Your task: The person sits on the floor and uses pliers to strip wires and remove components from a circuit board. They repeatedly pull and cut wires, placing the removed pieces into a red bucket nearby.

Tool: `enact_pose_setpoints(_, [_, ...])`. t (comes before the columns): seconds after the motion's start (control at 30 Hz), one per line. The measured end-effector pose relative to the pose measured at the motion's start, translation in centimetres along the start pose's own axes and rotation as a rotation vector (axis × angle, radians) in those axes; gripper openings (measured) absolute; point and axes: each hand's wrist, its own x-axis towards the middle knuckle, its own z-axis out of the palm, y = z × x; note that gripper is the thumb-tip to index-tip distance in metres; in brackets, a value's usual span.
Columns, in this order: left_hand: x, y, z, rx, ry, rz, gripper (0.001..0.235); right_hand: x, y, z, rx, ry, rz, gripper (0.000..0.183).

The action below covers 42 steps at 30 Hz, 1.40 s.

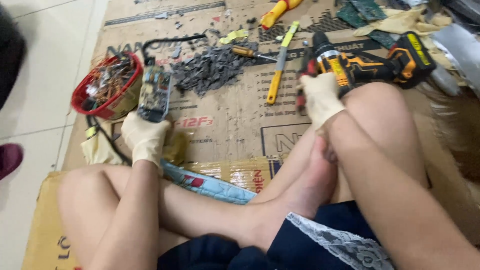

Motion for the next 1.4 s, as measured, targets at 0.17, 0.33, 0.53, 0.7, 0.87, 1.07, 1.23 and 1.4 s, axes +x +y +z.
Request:
enact_pose_setpoints(0.17, [-0.1,2.8,-2.6,-0.086,0.008,0.113,0.029,-1.1,-1.0,-3.0,-0.424,0.172,-0.473,0.016])
enact_pose_setpoints(0.33, [-1.6,4.0,-3.8,-0.354,-0.124,0.296,0.043,-2.0,-2.3,-2.7,-0.857,0.381,-1.016,0.026])
enact_pose_setpoints(0.53, [-5.7,6.1,-3.8,-0.38,-0.364,0.197,0.036,-1.5,0.0,1.7,-0.803,-0.285,-0.653,0.055])
enact_pose_setpoints(0.7, [-7.6,5.6,-1.2,-0.167,-0.435,0.35,0.043,-3.4,-2.1,1.0,-0.861,-0.357,-0.563,0.068])
enact_pose_setpoints(0.87, [-8.9,5.7,1.5,-0.184,-0.544,0.368,0.052,-1.8,-1.3,0.1,-0.763,-0.209,-0.543,0.058])
enact_pose_setpoints(1.07, [-10.5,7.1,4.2,-0.087,-0.612,0.47,0.055,-1.4,0.2,-2.1,-0.759,-0.236,-0.495,0.045])
enact_pose_setpoints(1.23, [-10.7,7.7,4.5,0.027,-0.639,0.467,0.049,-1.9,-0.3,-2.5,-0.748,-0.271,-0.492,0.035])
enact_pose_setpoints(1.4, [-10.5,7.9,4.3,0.114,-0.707,0.439,0.052,-2.4,-1.2,-2.4,-0.741,-0.326,-0.509,0.022])
